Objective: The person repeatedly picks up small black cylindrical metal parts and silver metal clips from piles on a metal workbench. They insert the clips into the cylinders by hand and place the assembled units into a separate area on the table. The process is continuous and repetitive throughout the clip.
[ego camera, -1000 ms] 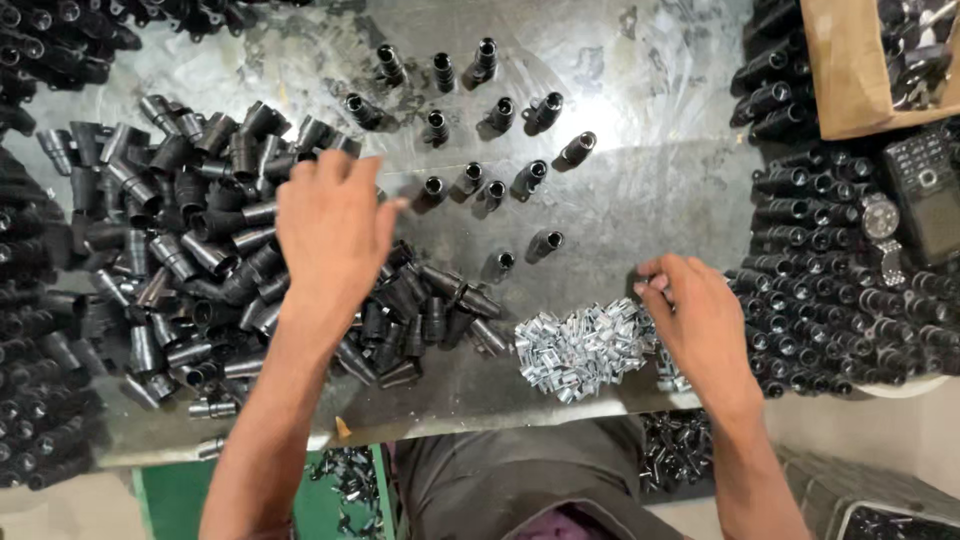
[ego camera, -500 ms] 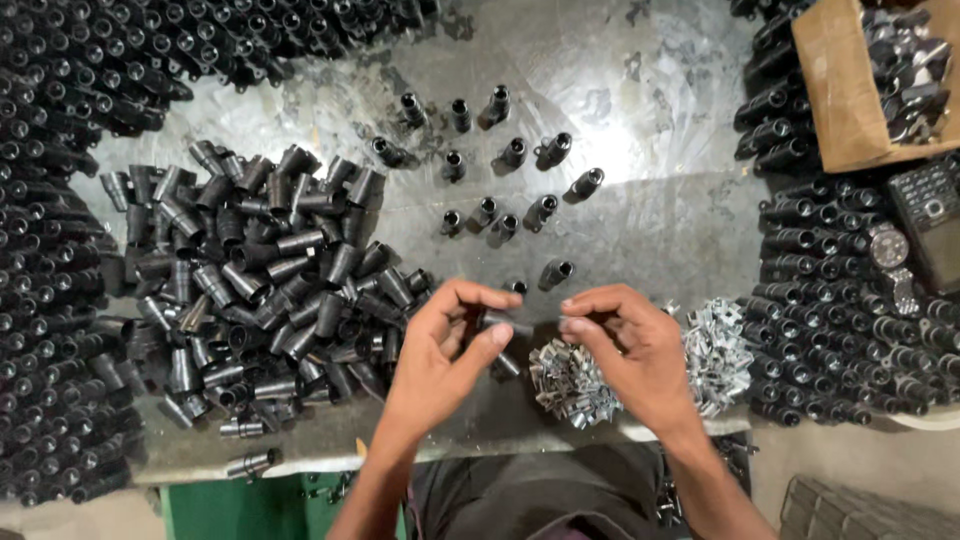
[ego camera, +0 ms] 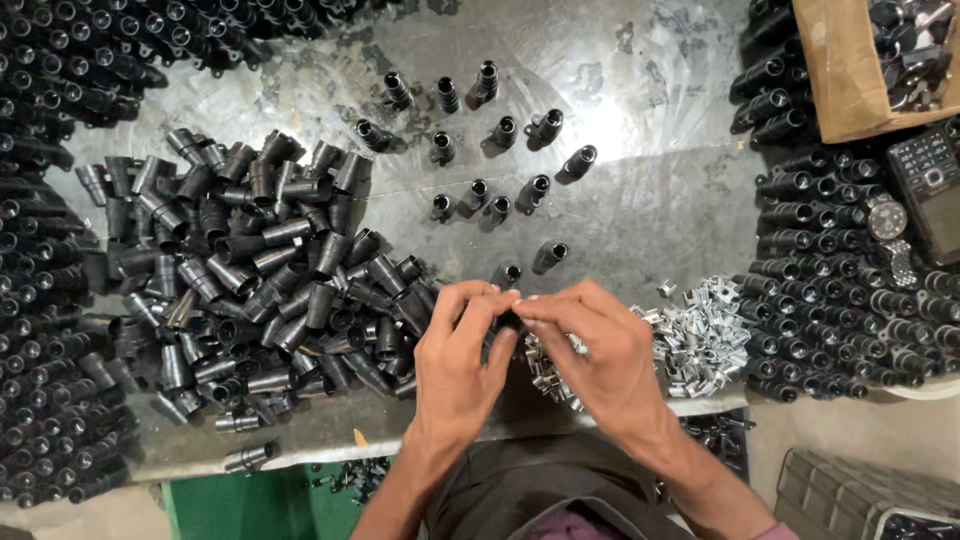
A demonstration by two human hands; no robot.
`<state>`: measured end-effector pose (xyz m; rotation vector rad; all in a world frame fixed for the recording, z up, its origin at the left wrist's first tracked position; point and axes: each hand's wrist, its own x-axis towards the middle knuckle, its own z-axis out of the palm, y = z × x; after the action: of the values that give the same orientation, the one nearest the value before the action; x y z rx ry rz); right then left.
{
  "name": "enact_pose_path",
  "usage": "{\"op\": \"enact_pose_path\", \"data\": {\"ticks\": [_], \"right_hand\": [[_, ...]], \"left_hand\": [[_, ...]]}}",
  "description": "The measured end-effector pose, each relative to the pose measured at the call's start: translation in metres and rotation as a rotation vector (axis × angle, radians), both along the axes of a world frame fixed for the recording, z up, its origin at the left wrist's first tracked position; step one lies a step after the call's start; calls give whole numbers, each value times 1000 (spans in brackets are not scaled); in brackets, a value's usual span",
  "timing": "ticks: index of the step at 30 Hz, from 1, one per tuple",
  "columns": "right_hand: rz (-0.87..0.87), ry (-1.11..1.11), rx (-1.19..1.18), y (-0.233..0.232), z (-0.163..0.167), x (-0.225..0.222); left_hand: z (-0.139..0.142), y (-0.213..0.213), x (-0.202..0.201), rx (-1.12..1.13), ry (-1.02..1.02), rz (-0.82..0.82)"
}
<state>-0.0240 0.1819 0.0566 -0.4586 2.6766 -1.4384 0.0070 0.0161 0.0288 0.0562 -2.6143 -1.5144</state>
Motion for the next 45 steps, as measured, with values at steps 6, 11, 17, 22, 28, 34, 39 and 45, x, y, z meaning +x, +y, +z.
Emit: {"op": "enact_pose_path", "data": {"ticks": [6,11,17,22,28,34,39,45], "right_hand": [[228,-113,-208,19,-4,-2],[-124,-35,519,84,-15,-16],[-143,13,590,107,-49,-19],[-170,-46,269,99,-52,-13],[-155,-169,-56,78,-44,-14],[-6,-373,-510,8,-26,-17],[0,70,-38,-17,-4,-18],[75,49,-131,-9,-8,-3]], "left_hand": [[12,-8,14,197,-39,58],[19,-66,-42,-294,104,102],[-43,-105,-113,-595,118,38],[-58,-130,-116,-903,74,185],[-28,-121,-109,-684,226,115],[-13,-46,-28,-35,-1,0],[11,-23,-17,-35,76,-66],[15,-15,4,193,-146,-41]]}}
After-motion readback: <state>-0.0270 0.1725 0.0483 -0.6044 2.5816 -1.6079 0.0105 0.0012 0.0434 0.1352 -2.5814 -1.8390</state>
